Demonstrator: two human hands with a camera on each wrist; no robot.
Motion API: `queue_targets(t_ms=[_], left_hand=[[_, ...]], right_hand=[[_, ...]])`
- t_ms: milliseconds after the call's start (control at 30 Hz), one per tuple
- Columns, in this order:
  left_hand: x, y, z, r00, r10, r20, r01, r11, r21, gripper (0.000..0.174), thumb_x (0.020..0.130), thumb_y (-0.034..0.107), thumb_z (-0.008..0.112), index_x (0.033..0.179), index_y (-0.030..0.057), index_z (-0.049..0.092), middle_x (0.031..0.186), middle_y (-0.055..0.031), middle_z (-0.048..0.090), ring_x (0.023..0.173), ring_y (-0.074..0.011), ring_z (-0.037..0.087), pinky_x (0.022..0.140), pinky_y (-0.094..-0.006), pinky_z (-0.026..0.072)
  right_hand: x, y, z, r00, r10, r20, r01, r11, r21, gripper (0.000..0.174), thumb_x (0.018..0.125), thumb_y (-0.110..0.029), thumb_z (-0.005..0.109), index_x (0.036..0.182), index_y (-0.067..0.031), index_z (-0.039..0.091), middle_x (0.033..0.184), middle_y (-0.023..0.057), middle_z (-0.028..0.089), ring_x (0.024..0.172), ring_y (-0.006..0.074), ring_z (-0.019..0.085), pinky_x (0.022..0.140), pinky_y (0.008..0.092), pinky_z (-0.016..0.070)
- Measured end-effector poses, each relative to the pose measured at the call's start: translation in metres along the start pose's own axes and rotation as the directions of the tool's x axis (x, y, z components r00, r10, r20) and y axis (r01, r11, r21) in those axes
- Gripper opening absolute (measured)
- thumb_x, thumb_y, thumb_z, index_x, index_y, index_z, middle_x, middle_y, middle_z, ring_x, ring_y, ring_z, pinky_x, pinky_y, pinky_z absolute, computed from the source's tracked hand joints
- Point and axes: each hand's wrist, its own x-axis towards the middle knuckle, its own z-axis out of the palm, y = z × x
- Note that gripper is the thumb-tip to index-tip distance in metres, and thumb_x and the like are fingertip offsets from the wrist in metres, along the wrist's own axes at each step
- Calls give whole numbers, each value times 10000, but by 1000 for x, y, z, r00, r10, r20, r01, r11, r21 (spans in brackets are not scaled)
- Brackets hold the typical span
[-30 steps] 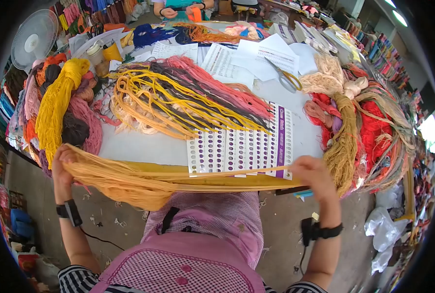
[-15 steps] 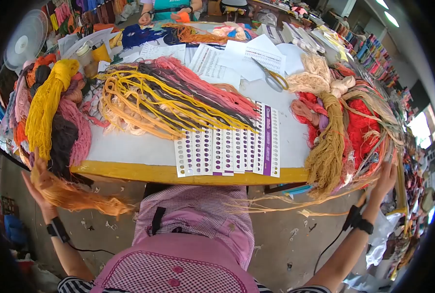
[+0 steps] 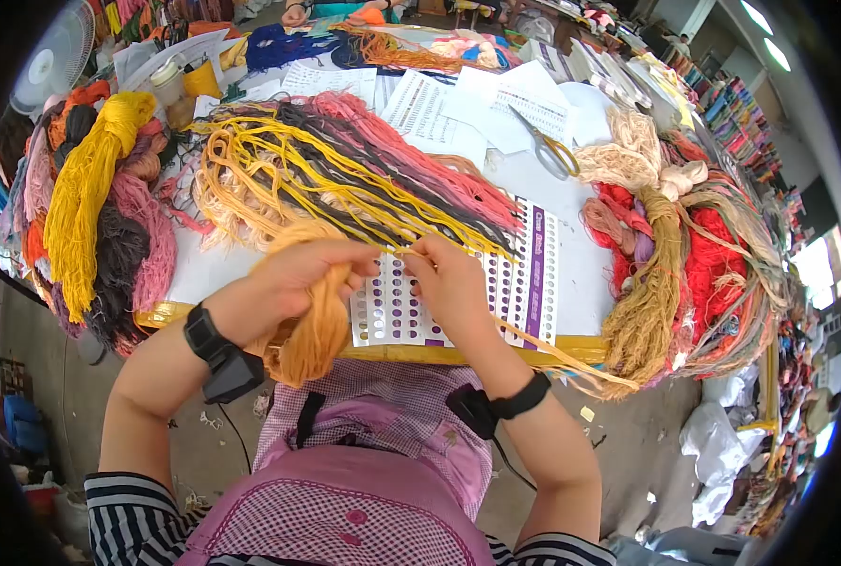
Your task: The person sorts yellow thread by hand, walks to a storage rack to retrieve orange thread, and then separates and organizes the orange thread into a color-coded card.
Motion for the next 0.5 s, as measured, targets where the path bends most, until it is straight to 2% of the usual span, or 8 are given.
queue_targets(t_ms=[67, 100, 167, 300, 367, 400, 433, 500], left_hand=[[10, -12, 2, 1000, -19, 10, 19, 1000, -10, 208, 863, 215, 675, 913, 15, 657, 787, -27, 632, 634, -75, 563, 533, -206, 467], [13, -18, 3, 999, -36, 17, 36, 999, -17, 225, 869, 237, 673, 909, 16, 656, 791, -36, 643, 644, -82, 577, 548, -209, 481], [15, -24, 4, 1000, -23, -7, 23, 999, -42, 215, 882, 241, 661, 907, 28, 656, 775, -28, 632, 619, -81, 566, 546, -211, 479], [20, -22, 2, 998, 55, 11, -55, 998, -15, 189, 893, 244, 648, 887, 55, 646, 761, -17, 620, 618, -84, 560, 557, -207, 475], [23, -22, 1, 998, 51, 20, -51, 999, 16, 182, 900, 247, 639, 891, 65, 640, 754, -14, 616, 620, -85, 558, 558, -205, 472], [26, -22, 3, 992, 126, 23, -126, 992, 27, 183, 906, 251, 629, 909, 68, 631, 762, -16, 618, 628, -87, 559, 558, -203, 468], [28, -22, 6, 980, 199, 27, -200, 979, 40, 184, 913, 256, 618, 927, 72, 621, 770, -17, 620, 635, -89, 560, 557, -202, 465], [33, -22, 10, 987, 159, 39, -162, 982, 99, 186, 914, 256, 612, 949, 73, 614, 785, -17, 621, 646, -90, 561, 562, -205, 467]], right_hand=[[11, 12, 6, 999, 29, 26, -25, 988, -150, 151, 831, -191, 664, 815, -43, 639, 702, 100, 664, 584, 200, 645, 553, 328, 491], [12, 15, 8, 999, 35, 27, -30, 988, -151, 151, 831, -191, 664, 815, -43, 639, 702, 100, 664, 584, 200, 645, 553, 328, 491], [12, 18, 15, 983, -180, -47, 146, 905, -400, 173, 796, -210, 686, 804, -42, 642, 697, 101, 658, 635, 250, 656, 591, 350, 499], [-4, 3, 12, 960, -280, 13, 257, 861, -438, 179, 770, -206, 690, 843, -47, 656, 699, 96, 647, 656, 285, 645, 627, 361, 501], [-9, -11, 2, 996, -29, 89, 50, 968, -247, 207, 756, -192, 686, 892, -39, 661, 739, 110, 654, 656, 246, 643, 638, 335, 499], [-4, -7, -4, 992, 25, 124, -5, 987, -160, 247, 753, -173, 676, 948, -22, 660, 769, 97, 664, 662, 174, 628, 645, 297, 491], [-3, -2, -6, 991, 24, 128, -3, 987, -160, 247, 753, -173, 676, 948, -22, 660, 769, 97, 664, 662, 174, 628, 645, 297, 491], [0, 4, -8, 986, 39, 162, -38, 999, -10, 249, 764, -157, 670, 960, -4, 654, 779, 80, 670, 674, 113, 605, 640, 267, 480]])
